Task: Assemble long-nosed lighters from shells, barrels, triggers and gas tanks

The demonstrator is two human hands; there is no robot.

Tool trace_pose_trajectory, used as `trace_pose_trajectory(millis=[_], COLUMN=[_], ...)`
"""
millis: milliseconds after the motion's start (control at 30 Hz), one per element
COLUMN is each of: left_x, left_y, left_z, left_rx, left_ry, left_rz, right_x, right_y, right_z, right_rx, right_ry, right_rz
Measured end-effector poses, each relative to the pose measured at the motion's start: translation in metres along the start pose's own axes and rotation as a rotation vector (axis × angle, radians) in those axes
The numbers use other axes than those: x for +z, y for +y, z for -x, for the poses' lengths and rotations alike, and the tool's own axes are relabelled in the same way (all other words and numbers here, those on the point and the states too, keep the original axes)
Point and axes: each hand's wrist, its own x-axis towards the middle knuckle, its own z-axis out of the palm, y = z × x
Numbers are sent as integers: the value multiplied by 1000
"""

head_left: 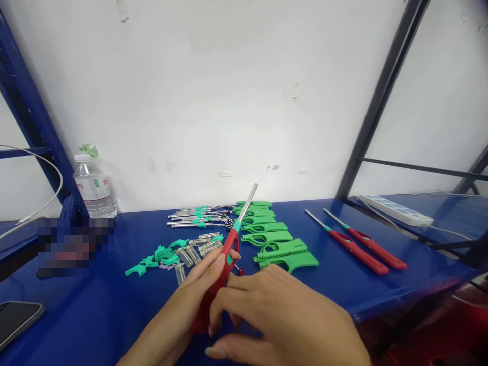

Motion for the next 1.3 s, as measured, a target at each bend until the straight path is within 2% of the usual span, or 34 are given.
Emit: trace_pose_trajectory(millis=[167, 267, 433, 667, 967, 1133, 1200, 1300], left_x=[5, 5, 5, 10, 10, 5, 3, 1], left_y=[-13, -18, -21, -21, -21, -24, -24, -22], left_z=[-10, -11, -8, -8, -9, -13, -14, -13], left_rx=[-115, -167, -108, -70, -69, -88, -117, -120], left_ry=[-68, -98, -52, 11, -54, -112, -155, -211], left_rz=[216, 308, 332, 311, 331, 335, 325, 304], right_x=[-5, -3, -5, -9, -11, -11, -12, -17], right_y=[-1, -1, -1, -7, -8, -5, -1, 13], right_z=[7, 5, 6, 7, 12, 18, 19, 16], right_rx=[-151, -165, -167, -120, -98, -119, -63, 222], right_ry=[-41, -43, 32, 39, 67, 219, 299, 465], right_rz=[19, 60, 31, -45, -9, -46, -52, 65])
